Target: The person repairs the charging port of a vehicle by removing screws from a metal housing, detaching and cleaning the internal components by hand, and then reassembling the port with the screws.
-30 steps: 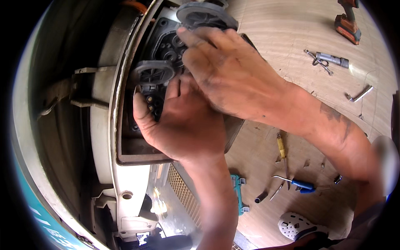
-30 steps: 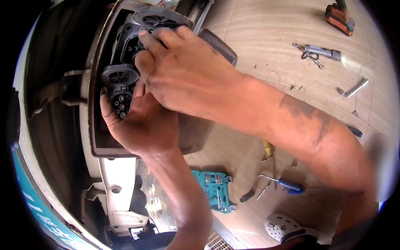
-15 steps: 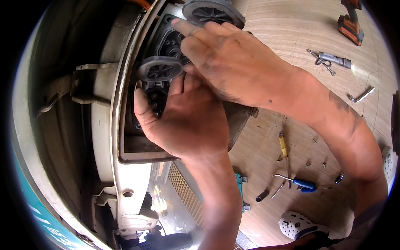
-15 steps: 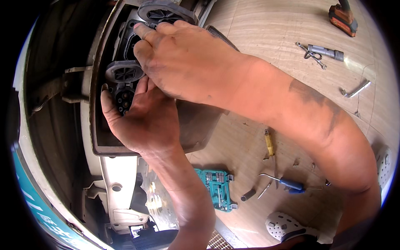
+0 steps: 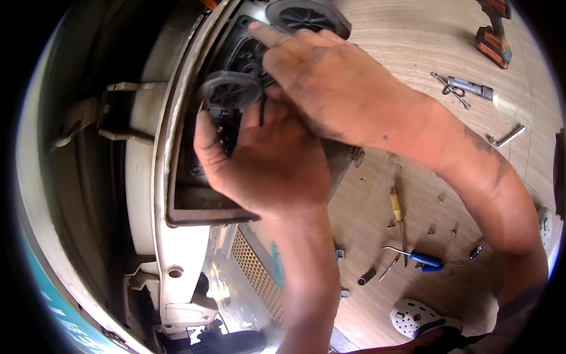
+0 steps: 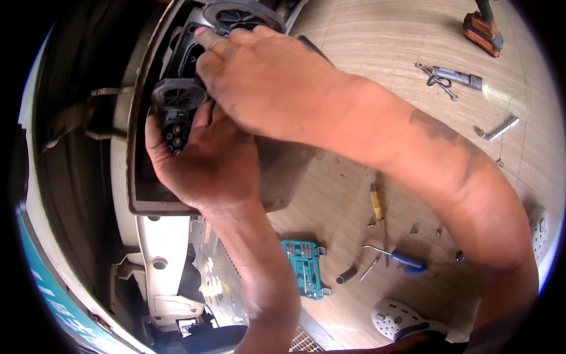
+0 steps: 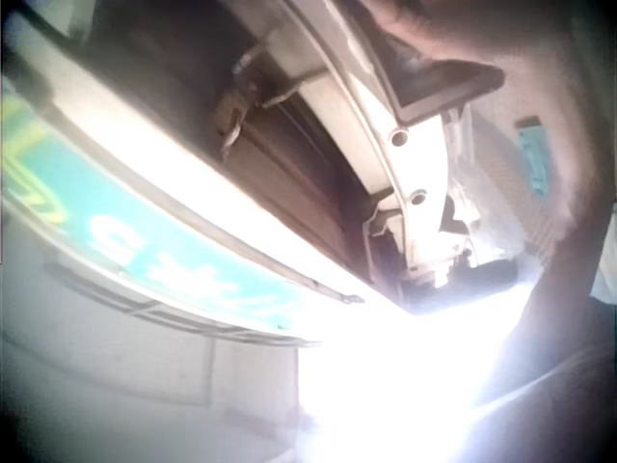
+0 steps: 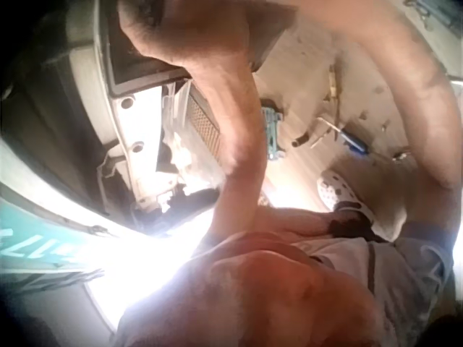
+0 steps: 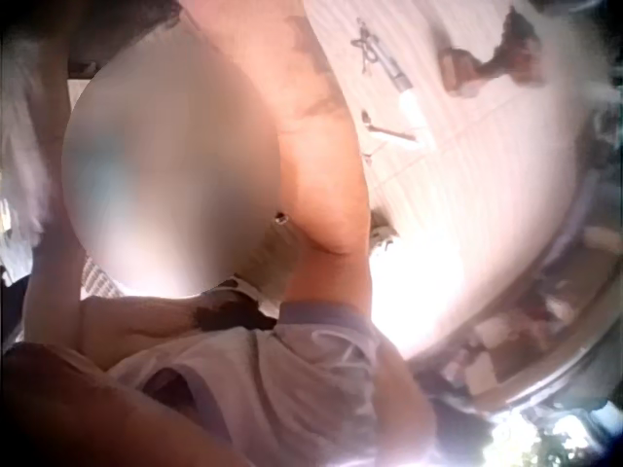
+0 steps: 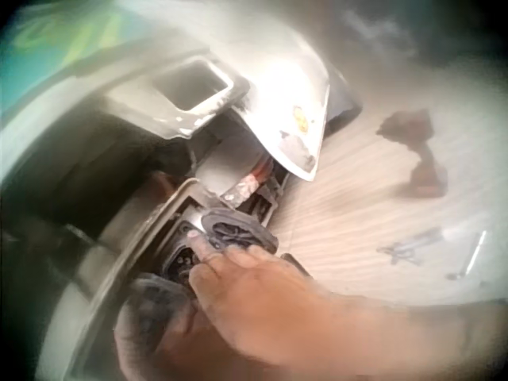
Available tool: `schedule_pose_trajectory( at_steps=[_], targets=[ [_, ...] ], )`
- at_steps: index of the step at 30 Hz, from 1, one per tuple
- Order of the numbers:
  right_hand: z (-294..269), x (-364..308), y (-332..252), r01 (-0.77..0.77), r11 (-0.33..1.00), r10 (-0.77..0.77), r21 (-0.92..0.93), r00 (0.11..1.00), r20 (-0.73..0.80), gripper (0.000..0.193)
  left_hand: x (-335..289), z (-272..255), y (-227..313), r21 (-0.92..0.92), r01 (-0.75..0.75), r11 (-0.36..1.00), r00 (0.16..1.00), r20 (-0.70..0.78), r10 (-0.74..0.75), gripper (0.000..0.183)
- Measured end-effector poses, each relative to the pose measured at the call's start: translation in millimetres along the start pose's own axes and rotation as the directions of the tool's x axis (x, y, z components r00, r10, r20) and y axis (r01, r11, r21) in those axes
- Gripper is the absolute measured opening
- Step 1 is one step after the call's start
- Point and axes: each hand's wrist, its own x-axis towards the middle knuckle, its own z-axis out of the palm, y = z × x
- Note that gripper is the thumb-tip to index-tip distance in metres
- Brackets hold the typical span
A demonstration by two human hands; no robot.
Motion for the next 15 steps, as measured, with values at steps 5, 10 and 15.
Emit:
schedule_pose_trajectory(
  at_steps=[5,10,15],
  targets=[
    [-0.5,1.7,-0.7,-0.006,0.999,0.007,0.042,1.000,-0.016,0.031,0.0,1.4,-5.5,0.026,-0.092,0.995,0.996,-0.004,0.092,0.085],
    [0.9,-0.2,0.7,-0.001,0.998,0.000,0.063,1.000,0.004,0.032,3.1,-5.4,-4.5,0.024,-0.050,0.998,0.999,0.000,0.050,0.090],
    [-8.6,10.4,-2.6,-0.030,0.978,0.030,0.204,1.000,0.004,0.025,0.8,-1.2,-3.6,-0.078,-0.075,0.994,0.997,0.001,0.076,0.095]
  ],
)
